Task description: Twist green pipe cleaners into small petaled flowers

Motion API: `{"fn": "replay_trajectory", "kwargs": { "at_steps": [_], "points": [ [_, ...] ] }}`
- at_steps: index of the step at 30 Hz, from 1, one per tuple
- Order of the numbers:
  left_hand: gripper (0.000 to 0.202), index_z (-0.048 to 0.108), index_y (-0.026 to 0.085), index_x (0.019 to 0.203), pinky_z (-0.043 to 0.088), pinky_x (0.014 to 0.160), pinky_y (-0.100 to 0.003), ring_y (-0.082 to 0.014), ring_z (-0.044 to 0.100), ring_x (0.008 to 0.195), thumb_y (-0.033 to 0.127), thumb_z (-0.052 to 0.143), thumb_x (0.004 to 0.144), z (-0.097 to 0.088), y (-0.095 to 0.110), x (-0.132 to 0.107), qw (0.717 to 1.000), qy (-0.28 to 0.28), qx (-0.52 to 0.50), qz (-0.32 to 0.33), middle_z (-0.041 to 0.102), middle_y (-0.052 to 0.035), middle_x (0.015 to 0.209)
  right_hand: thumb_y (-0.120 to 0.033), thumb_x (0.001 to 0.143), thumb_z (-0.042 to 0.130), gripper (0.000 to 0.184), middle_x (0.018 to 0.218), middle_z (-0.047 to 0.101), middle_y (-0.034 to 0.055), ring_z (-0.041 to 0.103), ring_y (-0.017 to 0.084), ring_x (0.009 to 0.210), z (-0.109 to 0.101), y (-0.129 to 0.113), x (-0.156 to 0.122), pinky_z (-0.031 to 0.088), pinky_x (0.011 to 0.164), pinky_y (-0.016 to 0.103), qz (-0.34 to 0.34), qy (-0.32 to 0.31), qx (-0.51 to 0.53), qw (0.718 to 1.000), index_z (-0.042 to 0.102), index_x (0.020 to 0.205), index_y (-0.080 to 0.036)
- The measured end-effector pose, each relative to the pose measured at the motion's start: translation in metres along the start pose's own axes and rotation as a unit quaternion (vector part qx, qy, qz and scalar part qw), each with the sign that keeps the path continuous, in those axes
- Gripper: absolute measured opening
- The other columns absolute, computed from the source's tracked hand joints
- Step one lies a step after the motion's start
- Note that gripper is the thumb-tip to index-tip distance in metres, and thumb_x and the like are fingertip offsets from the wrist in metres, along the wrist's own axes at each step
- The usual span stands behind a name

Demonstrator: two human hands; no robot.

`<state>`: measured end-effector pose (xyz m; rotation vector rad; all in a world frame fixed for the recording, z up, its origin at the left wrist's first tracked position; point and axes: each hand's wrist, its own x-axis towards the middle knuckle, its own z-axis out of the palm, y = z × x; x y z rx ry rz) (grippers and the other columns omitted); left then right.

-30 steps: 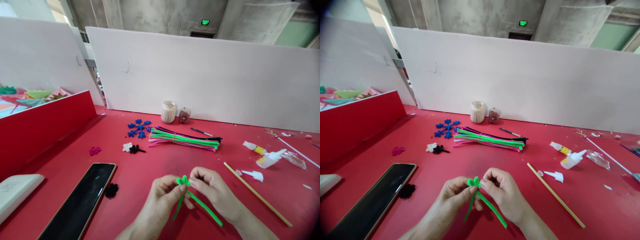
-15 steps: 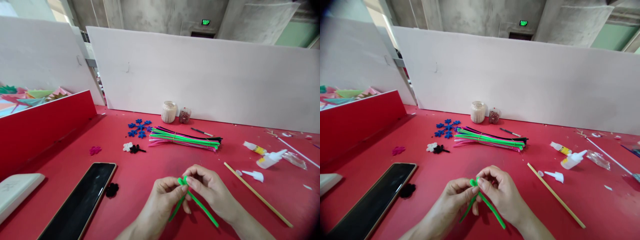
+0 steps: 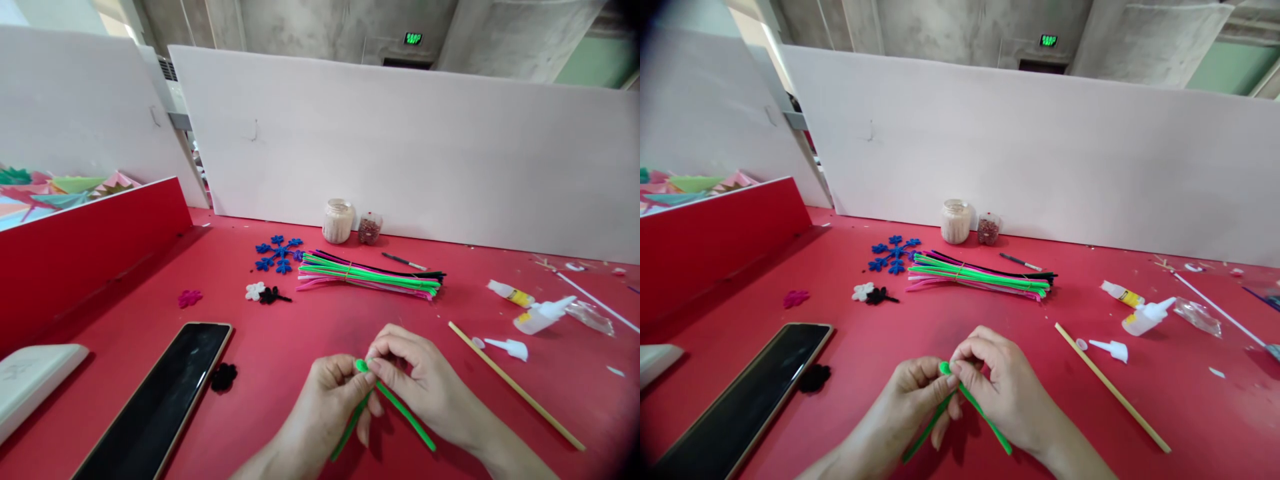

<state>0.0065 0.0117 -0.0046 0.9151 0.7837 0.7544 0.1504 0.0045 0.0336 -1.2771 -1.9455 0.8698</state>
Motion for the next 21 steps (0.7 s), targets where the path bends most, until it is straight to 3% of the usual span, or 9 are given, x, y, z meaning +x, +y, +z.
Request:
{"fn": "replay_trajectory", "kwargs": {
  "at_steps": [5,11,16,21],
  "points": [
    [0.021,0.060,0.009,0.061,0.035,0.043,-0.020,-0.0069,0.049,0.037,0.027,0.059,0.071,-0.0007,0.0056,-0.0010,0.999,-0.041,0.022,-0.002,0.058,-0.0027,0.053,-0.025,0.085,0.047,0.018,0.071,0.052,0.0001,0.053,0.012,0.065,-0.0021,0.0014,0.0011,0.040,0.058,0.022,0.026,-0.005,0.011,1.000,0.057,0.073,-0.017],
    [0.030,0.058,0.010,0.053,0.020,0.037,-0.020,-0.0048,0.036,0.031,0.027,0.050,0.076,-0.0061,-0.0001,-0.0019,0.996,-0.036,0.083,-0.013,0.046,0.0012,0.039,-0.024,0.084,0.048,0.017,0.071,0.052,-0.0006,0.052,0.011,0.066,-0.0016,0.0026,0.0023,0.039,0.059,0.021,0.022,-0.012,0.015,1.000,0.058,0.073,-0.017],
    [0.025,0.056,0.011,0.056,0.017,0.034,-0.019,-0.0036,0.032,0.031,0.028,0.054,0.074,-0.0093,-0.0031,-0.0002,0.996,-0.053,0.062,-0.035,0.048,0.0015,0.042,-0.021,0.083,0.049,0.015,0.070,0.052,-0.0007,0.052,0.012,0.066,-0.0014,0.0030,0.0033,0.039,0.060,0.021,0.022,-0.026,0.009,0.999,0.059,0.072,-0.017],
    [0.021,0.056,0.011,0.063,0.023,0.034,-0.018,-0.0040,0.038,0.031,0.031,0.059,0.070,-0.0071,-0.0004,0.0003,0.997,-0.058,0.006,-0.041,0.053,0.0003,0.048,-0.023,0.082,0.050,0.015,0.068,0.052,-0.0009,0.051,0.012,0.064,-0.0014,0.0046,0.0030,0.038,0.058,0.021,0.033,-0.016,0.023,0.999,0.059,0.072,-0.016]
  ]
}}
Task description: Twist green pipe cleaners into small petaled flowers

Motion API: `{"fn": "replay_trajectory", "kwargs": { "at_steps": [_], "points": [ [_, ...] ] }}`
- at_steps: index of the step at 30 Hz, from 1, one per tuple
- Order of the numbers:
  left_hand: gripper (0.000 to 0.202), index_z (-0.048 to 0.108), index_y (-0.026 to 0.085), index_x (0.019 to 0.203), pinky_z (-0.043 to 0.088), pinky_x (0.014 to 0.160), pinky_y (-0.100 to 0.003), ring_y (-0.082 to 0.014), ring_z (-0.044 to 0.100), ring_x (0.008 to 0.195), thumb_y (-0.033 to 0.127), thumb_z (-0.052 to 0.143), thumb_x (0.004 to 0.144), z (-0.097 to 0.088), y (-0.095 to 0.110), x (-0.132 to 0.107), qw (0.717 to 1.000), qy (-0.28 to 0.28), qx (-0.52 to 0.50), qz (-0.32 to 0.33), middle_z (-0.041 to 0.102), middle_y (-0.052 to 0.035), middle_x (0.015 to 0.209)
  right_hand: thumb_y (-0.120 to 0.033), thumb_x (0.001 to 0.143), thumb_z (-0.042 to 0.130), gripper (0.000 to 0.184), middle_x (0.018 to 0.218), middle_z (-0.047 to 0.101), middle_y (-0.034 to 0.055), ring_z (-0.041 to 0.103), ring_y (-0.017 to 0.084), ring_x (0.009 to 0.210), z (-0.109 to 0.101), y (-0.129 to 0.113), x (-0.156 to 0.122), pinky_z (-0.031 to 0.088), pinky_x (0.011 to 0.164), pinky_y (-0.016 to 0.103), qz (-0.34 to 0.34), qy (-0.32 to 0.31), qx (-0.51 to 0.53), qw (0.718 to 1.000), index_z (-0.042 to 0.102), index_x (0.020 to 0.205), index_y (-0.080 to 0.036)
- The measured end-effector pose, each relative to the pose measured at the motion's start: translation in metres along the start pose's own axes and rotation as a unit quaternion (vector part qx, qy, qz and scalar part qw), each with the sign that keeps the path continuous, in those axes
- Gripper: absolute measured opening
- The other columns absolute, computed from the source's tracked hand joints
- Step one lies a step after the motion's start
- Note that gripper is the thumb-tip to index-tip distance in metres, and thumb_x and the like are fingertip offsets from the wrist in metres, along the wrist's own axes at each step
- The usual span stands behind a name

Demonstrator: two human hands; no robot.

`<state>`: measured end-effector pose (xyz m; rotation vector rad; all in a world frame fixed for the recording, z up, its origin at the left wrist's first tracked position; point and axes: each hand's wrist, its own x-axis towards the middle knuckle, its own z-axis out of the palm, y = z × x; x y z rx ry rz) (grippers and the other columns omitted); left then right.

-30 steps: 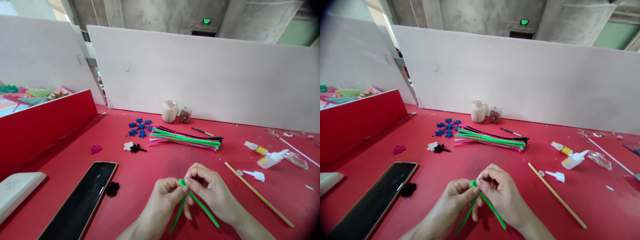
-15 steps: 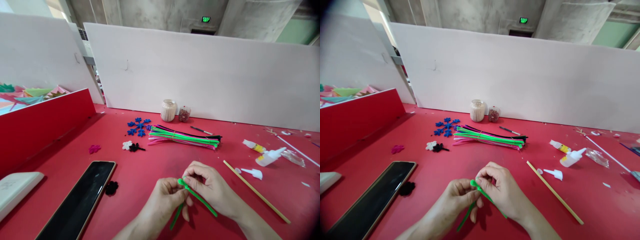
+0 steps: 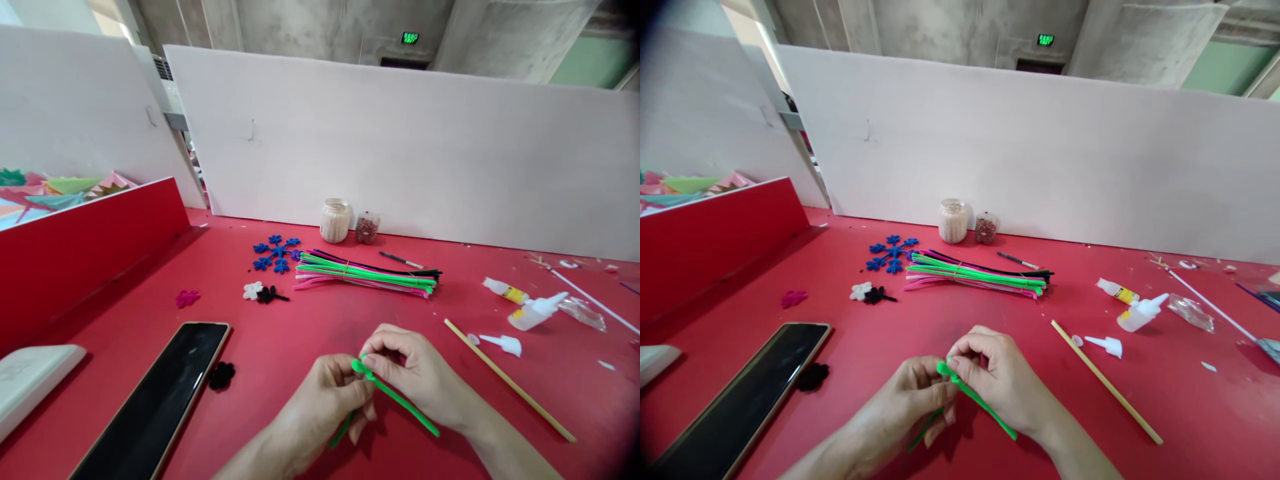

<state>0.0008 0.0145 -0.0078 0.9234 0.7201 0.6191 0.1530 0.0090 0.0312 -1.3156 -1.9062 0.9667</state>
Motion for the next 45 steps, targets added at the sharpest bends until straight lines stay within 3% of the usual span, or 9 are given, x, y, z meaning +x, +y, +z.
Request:
{"fn": "replay_trajectory", "kwargs": {
  "at_steps": [6,11,19,24,30,37,41,45],
  "points": [
    [0.029,0.057,0.010,0.059,0.019,0.034,-0.017,-0.0029,0.035,0.032,0.033,0.055,0.075,-0.001,0.002,-0.001,0.999,0.015,0.020,0.023,0.049,0.0010,0.045,-0.030,0.082,0.049,0.017,0.072,0.055,0.0003,0.051,0.013,0.067,0.003,0.005,-0.003,0.042,0.061,0.023,0.012,0.005,0.082,0.997,0.056,0.085,-0.016],
    [0.024,0.062,0.010,0.065,0.026,0.036,-0.017,-0.0043,0.040,0.035,0.032,0.058,0.074,-0.001,0.010,-0.002,0.996,0.059,0.038,0.056,0.053,-0.0001,0.048,-0.028,0.081,0.050,0.018,0.064,0.057,0.0002,0.051,0.013,0.061,0.003,0.006,-0.007,0.040,0.055,0.023,0.031,-0.019,0.068,0.997,0.055,0.071,-0.014],
    [0.023,0.060,0.011,0.060,0.033,0.039,-0.019,-0.0062,0.045,0.037,0.031,0.062,0.070,0.004,0.019,-0.006,0.993,0.084,0.021,0.077,0.055,-0.0004,0.048,-0.023,0.083,0.048,0.019,0.069,0.063,0.0024,0.055,0.013,0.064,0.004,0.003,-0.007,0.041,0.060,0.023,0.021,-0.045,0.118,0.992,0.059,0.071,-0.014],
    [0.020,0.063,0.011,0.066,0.035,0.039,-0.019,-0.0061,0.045,0.037,0.031,0.063,0.069,0.003,0.017,-0.005,0.994,0.074,-0.038,0.070,0.056,0.0000,0.051,-0.029,0.083,0.048,0.022,0.068,0.061,0.0028,0.054,0.013,0.065,0.006,0.004,-0.007,0.041,0.060,0.024,0.021,-0.047,0.152,0.987,0.058,0.071,-0.013],
    [0.023,0.066,0.011,0.071,0.033,0.040,-0.017,-0.0048,0.045,0.040,0.029,0.054,0.077,0.000,0.017,-0.006,0.993,0.046,-0.070,0.087,0.056,-0.0004,0.054,-0.032,0.082,0.050,0.023,0.068,0.058,0.0033,0.051,0.014,0.064,0.008,0.008,-0.008,0.040,0.059,0.026,0.027,-0.045,0.159,0.986,0.058,0.073,-0.012],
    [0.026,0.066,0.011,0.071,0.036,0.042,-0.018,-0.0065,0.048,0.041,0.028,0.049,0.081,0.001,0.017,-0.005,0.989,-0.021,-0.118,0.085,0.057,-0.0012,0.053,-0.035,0.083,0.050,0.025,0.068,0.060,0.0043,0.057,0.015,0.064,0.009,0.008,-0.006,0.044,0.064,0.030,0.036,-0.064,0.235,0.969,0.055,0.072,-0.013],
    [0.016,0.065,0.012,0.067,0.040,0.046,-0.021,-0.0082,0.051,0.044,0.025,0.060,0.073,-0.001,0.015,-0.004,0.993,0.011,-0.081,0.081,0.059,-0.0012,0.056,-0.032,0.083,0.049,0.023,0.067,0.062,0.0047,0.059,0.016,0.067,0.006,0.006,-0.007,0.045,0.069,0.033,0.033,-0.088,0.237,0.967,0.056,0.074,-0.012],
    [0.019,0.064,0.010,0.060,0.041,0.049,-0.022,-0.0083,0.052,0.043,0.025,0.061,0.072,-0.001,0.017,-0.004,0.995,0.045,-0.024,0.087,0.060,-0.0024,0.056,-0.032,0.082,0.049,0.024,0.070,0.063,0.0053,0.059,0.017,0.073,0.003,0.006,-0.006,0.045,0.068,0.031,0.037,-0.079,0.202,0.975,0.059,0.075,-0.012]
  ]
}}
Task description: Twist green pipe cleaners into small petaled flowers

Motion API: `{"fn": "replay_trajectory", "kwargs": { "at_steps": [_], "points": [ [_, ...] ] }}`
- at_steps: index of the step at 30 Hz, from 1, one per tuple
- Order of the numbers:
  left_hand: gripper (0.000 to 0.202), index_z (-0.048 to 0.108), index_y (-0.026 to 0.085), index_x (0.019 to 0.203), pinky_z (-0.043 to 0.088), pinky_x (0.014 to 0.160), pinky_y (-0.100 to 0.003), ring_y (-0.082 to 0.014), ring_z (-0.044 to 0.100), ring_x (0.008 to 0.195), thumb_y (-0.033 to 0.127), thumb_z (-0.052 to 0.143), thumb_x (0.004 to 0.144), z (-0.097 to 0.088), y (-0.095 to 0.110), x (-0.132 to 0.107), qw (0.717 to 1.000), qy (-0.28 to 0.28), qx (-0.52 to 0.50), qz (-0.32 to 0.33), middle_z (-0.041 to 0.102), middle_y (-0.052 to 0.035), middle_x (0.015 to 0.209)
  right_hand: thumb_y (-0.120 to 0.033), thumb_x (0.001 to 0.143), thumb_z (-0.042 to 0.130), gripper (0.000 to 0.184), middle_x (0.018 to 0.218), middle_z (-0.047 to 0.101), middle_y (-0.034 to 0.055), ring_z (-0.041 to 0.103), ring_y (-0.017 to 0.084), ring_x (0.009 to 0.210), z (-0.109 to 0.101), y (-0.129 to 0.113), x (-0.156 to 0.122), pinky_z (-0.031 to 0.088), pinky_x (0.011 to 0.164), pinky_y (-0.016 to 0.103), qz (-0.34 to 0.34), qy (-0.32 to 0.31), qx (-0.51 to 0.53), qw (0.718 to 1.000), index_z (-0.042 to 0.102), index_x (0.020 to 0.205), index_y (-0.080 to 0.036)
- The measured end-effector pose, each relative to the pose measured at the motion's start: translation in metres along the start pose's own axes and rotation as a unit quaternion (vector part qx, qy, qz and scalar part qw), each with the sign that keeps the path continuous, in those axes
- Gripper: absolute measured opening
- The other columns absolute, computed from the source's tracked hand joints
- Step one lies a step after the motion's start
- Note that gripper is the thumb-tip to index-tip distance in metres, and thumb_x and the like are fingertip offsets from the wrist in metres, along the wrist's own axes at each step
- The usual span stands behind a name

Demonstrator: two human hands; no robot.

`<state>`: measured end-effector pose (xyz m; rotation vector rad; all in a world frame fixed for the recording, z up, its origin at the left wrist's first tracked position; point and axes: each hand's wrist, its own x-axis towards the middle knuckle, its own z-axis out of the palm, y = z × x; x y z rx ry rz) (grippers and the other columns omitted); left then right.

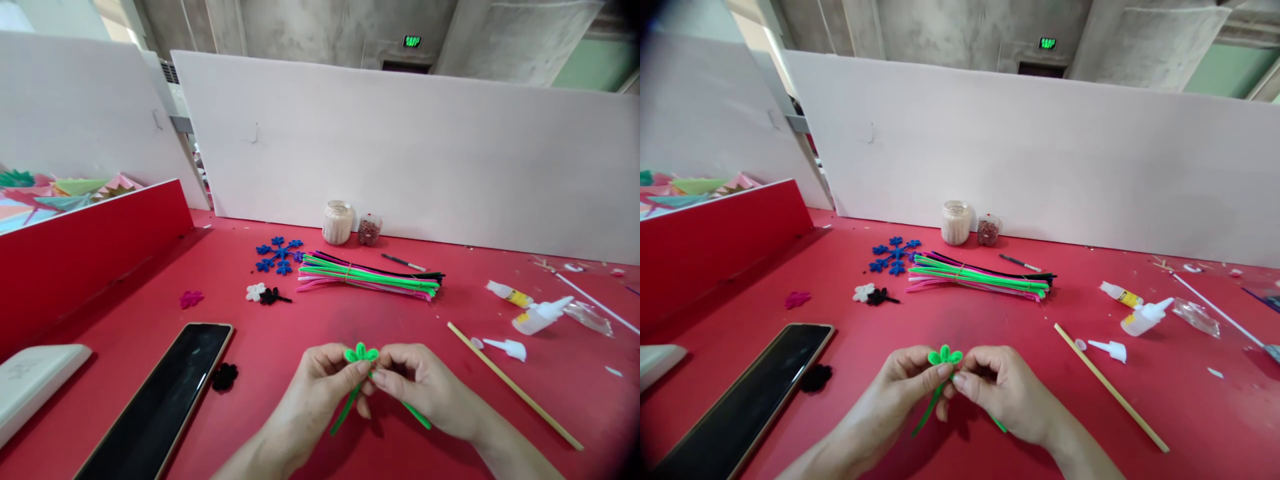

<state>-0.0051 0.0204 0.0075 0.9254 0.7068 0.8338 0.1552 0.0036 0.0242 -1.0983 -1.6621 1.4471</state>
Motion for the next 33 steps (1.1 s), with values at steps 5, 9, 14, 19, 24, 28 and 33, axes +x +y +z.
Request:
{"fn": "replay_trajectory", "kwargs": {
  "at_steps": [5,9,14,19,24,28,33],
  "points": [
    [0.019,0.064,0.011,0.060,0.040,0.049,-0.022,-0.0078,0.052,0.044,0.025,0.061,0.072,0.0002,0.0008,-0.0002,1.000,0.000,-0.013,-0.013,0.060,-0.0017,0.056,-0.036,0.078,0.053,0.025,0.061,0.059,0.0018,0.055,0.014,0.060,-0.0001,0.0030,-0.0003,0.044,0.057,0.026,0.038,0.007,-0.007,0.999,0.060,0.073,-0.012],
    [0.017,0.065,0.011,0.068,0.040,0.046,-0.021,-0.0079,0.051,0.044,0.027,0.060,0.073,-0.0006,-0.0025,0.0003,0.999,-0.010,-0.032,-0.029,0.058,-0.0012,0.055,-0.035,0.077,0.054,0.023,0.057,0.056,0.0003,0.050,0.012,0.055,0.0011,0.0062,-0.0019,0.041,0.054,0.025,0.059,0.008,-0.017,0.998,0.058,0.070,-0.013],
    [0.019,0.063,0.011,0.067,0.038,0.045,-0.019,-0.0068,0.052,0.042,0.027,0.056,0.076,-0.0012,-0.0031,0.0005,0.999,-0.006,-0.027,-0.027,0.060,-0.0014,0.057,-0.035,0.083,0.046,0.028,0.060,0.052,0.0001,0.044,0.011,0.057,-0.0013,0.0047,-0.0011,0.037,0.054,0.024,0.042,-0.019,-0.006,0.999,0.059,0.072,-0.012],
    [0.020,0.062,0.011,0.064,0.038,0.045,-0.020,-0.0078,0.052,0.042,0.027,0.057,0.075,-0.0005,-0.0005,0.0011,0.998,0.011,-0.037,-0.040,0.060,-0.0018,0.056,-0.035,0.085,0.043,0.032,0.058,0.049,-0.0017,0.042,0.009,0.054,-0.0021,0.0060,-0.0002,0.035,0.052,0.023,0.038,-0.011,-0.009,0.999,0.061,0.073,-0.012],
    [0.021,0.062,0.010,0.062,0.038,0.045,-0.020,-0.0069,0.051,0.040,0.026,0.057,0.075,-0.0003,-0.0006,0.0006,0.999,0.020,-0.023,-0.038,0.058,-0.0009,0.054,-0.034,0.080,0.051,0.023,0.072,0.062,0.0061,0.054,0.016,0.069,0.0032,0.0094,-0.0009,0.042,0.064,0.028,0.058,-0.013,0.018,0.998,0.057,0.073,-0.012],
    [0.021,0.061,0.011,0.064,0.039,0.046,-0.020,-0.0081,0.053,0.043,0.028,0.057,0.075,-0.0014,-0.0012,0.0012,0.999,0.005,-0.009,-0.044,0.059,-0.0014,0.057,-0.036,0.078,0.051,0.025,0.061,0.056,0.0021,0.050,0.014,0.059,0.0040,0.0084,-0.0008,0.040,0.055,0.025,0.070,0.002,-0.013,0.997,0.056,0.069,-0.014],
    [0.021,0.059,0.010,0.060,0.039,0.045,-0.020,-0.0084,0.053,0.040,0.028,0.063,0.069,-0.0010,-0.0003,0.0030,0.997,0.028,0.052,-0.043,0.058,-0.0011,0.052,-0.026,0.075,0.053,0.017,0.052,0.041,-0.0044,0.033,0.008,0.048,0.0017,0.0090,0.0000,0.029,0.045,0.020,0.060,0.018,-0.045,0.997,0.053,0.064,-0.014]
  ]
}}
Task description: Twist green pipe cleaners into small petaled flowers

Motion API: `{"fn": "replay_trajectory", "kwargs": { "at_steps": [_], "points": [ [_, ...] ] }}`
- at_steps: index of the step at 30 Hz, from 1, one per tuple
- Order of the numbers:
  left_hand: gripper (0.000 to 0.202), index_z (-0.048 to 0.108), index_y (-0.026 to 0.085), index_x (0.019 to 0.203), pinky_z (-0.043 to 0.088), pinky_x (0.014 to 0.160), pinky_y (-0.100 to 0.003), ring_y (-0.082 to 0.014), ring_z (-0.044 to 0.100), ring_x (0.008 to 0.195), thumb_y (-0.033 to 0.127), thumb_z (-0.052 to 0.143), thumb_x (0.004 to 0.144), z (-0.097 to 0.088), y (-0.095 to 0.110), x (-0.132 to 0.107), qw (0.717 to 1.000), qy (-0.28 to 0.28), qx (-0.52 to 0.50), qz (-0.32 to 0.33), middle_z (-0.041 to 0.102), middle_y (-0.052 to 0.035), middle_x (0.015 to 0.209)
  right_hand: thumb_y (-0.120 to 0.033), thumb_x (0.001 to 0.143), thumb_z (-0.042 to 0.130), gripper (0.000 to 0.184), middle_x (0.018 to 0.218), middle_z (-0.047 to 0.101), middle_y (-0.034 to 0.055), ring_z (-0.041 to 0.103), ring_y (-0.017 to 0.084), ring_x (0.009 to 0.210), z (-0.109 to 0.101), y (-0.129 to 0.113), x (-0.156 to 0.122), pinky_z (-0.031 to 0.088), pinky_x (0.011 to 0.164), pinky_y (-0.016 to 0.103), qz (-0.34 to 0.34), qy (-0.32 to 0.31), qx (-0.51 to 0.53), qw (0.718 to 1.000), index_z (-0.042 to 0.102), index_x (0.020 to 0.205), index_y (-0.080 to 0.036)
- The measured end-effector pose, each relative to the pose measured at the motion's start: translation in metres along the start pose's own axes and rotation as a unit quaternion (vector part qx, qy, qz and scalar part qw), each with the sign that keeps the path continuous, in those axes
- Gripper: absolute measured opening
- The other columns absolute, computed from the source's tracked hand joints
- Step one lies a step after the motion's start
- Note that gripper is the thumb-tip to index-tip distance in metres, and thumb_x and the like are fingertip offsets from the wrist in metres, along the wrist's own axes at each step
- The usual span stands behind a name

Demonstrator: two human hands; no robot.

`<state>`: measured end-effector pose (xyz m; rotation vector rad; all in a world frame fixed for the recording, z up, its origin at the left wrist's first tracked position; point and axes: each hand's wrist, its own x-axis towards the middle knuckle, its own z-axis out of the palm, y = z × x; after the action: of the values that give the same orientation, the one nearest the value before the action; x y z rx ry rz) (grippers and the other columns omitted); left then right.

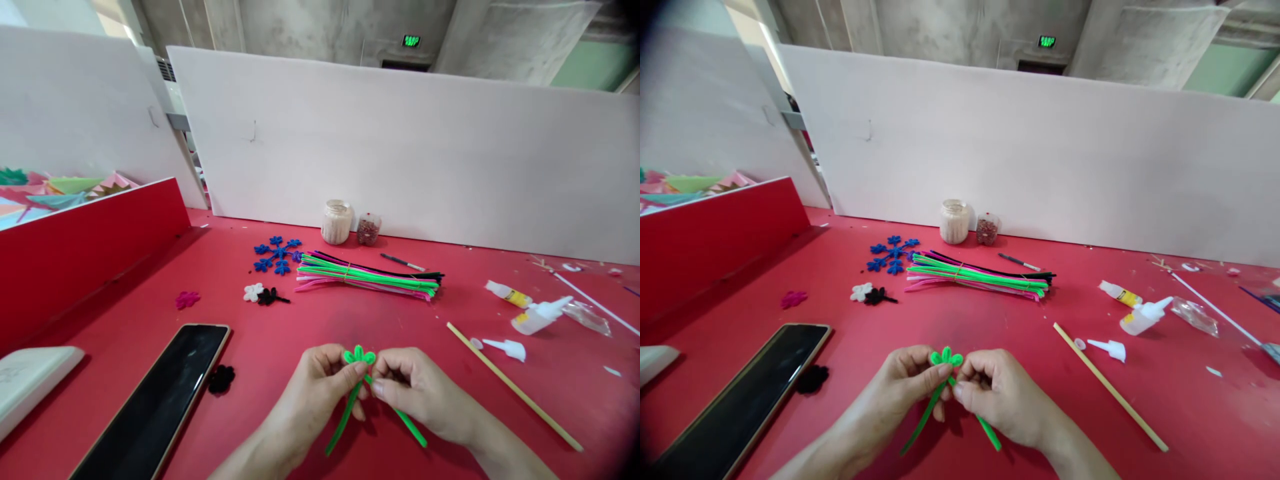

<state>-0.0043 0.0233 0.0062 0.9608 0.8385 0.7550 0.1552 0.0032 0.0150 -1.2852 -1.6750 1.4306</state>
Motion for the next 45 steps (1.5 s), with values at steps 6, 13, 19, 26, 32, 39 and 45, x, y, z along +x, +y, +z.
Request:
{"fn": "replay_trajectory", "kwargs": {
  "at_steps": [6,13,19,26,32,39,45],
  "points": [
    [0.023,0.054,0.013,0.059,0.036,0.041,-0.019,-0.0079,0.049,0.037,0.032,0.061,0.070,0.001,-0.001,-0.001,1.000,0.019,0.017,-0.001,0.056,0.0010,0.048,-0.021,0.075,0.049,0.014,0.055,0.042,-0.0041,0.033,0.009,0.051,0.001,0.005,0.002,0.030,0.048,0.020,-0.015,0.026,0.002,1.000,0.048,0.061,-0.016],
    [0.023,0.052,0.014,0.060,0.027,0.036,-0.017,-0.0039,0.039,0.032,0.033,0.062,0.069,0.004,-0.001,0.000,0.999,0.039,0.009,0.012,0.047,0.0054,0.043,-0.019,0.075,0.047,0.016,0.055,0.038,-0.0047,0.033,0.009,0.053,0.008,0.006,0.003,0.030,0.049,0.021,-0.044,0.069,-0.002,0.997,0.045,0.060,-0.017],
    [0.022,0.054,0.014,0.064,0.025,0.038,-0.018,-0.0034,0.038,0.036,0.034,0.060,0.071,0.003,0.000,-0.001,1.000,0.009,-0.021,0.000,0.054,0.0019,0.054,-0.021,0.076,0.046,0.014,0.057,0.043,-0.0029,0.035,0.010,0.052,0.010,0.003,0.002,0.031,0.048,0.022,-0.047,0.067,-0.027,0.996,0.047,0.063,-0.016],
    [0.017,0.055,0.012,0.067,0.022,0.041,-0.014,-0.0027,0.031,0.043,0.027,0.059,0.074,0.001,-0.003,-0.002,0.999,0.028,-0.031,0.009,0.042,0.0061,0.047,-0.023,0.079,0.044,0.019,0.056,0.035,-0.0049,0.032,0.009,0.052,0.011,0.003,0.002,0.030,0.049,0.022,-0.056,0.091,-0.047,0.993,0.043,0.061,-0.018],
    [0.016,0.055,0.013,0.066,0.025,0.043,-0.014,-0.0032,0.036,0.043,0.026,0.059,0.074,0.003,-0.002,-0.001,0.998,0.041,-0.050,0.007,0.047,0.0045,0.048,-0.028,0.082,0.043,0.021,0.055,0.033,-0.0060,0.030,0.009,0.050,0.012,0.000,0.003,0.028,0.047,0.021,-0.066,0.123,-0.050,0.989,0.043,0.063,-0.018],
    [0.016,0.053,0.014,0.065,0.026,0.040,-0.017,-0.0039,0.039,0.038,0.027,0.058,0.074,0.003,-0.007,0.000,0.998,0.048,-0.040,0.012,0.054,0.0021,0.050,-0.033,0.086,0.039,0.025,0.060,0.038,-0.0047,0.034,0.010,0.054,0.016,0.004,0.003,0.033,0.051,0.022,-0.053,0.146,-0.013,0.988,0.044,0.067,-0.018],
    [0.015,0.055,0.014,0.064,0.029,0.041,-0.017,-0.0040,0.040,0.040,0.025,0.059,0.073,0.005,-0.007,-0.001,0.997,0.064,-0.038,0.033,0.054,0.0020,0.053,-0.035,0.085,0.042,0.026,0.054,0.036,-0.0064,0.033,0.008,0.047,0.021,0.006,0.003,0.031,0.044,0.019,-0.039,0.180,0.021,0.983,0.045,0.067,-0.017]
  ]
}}
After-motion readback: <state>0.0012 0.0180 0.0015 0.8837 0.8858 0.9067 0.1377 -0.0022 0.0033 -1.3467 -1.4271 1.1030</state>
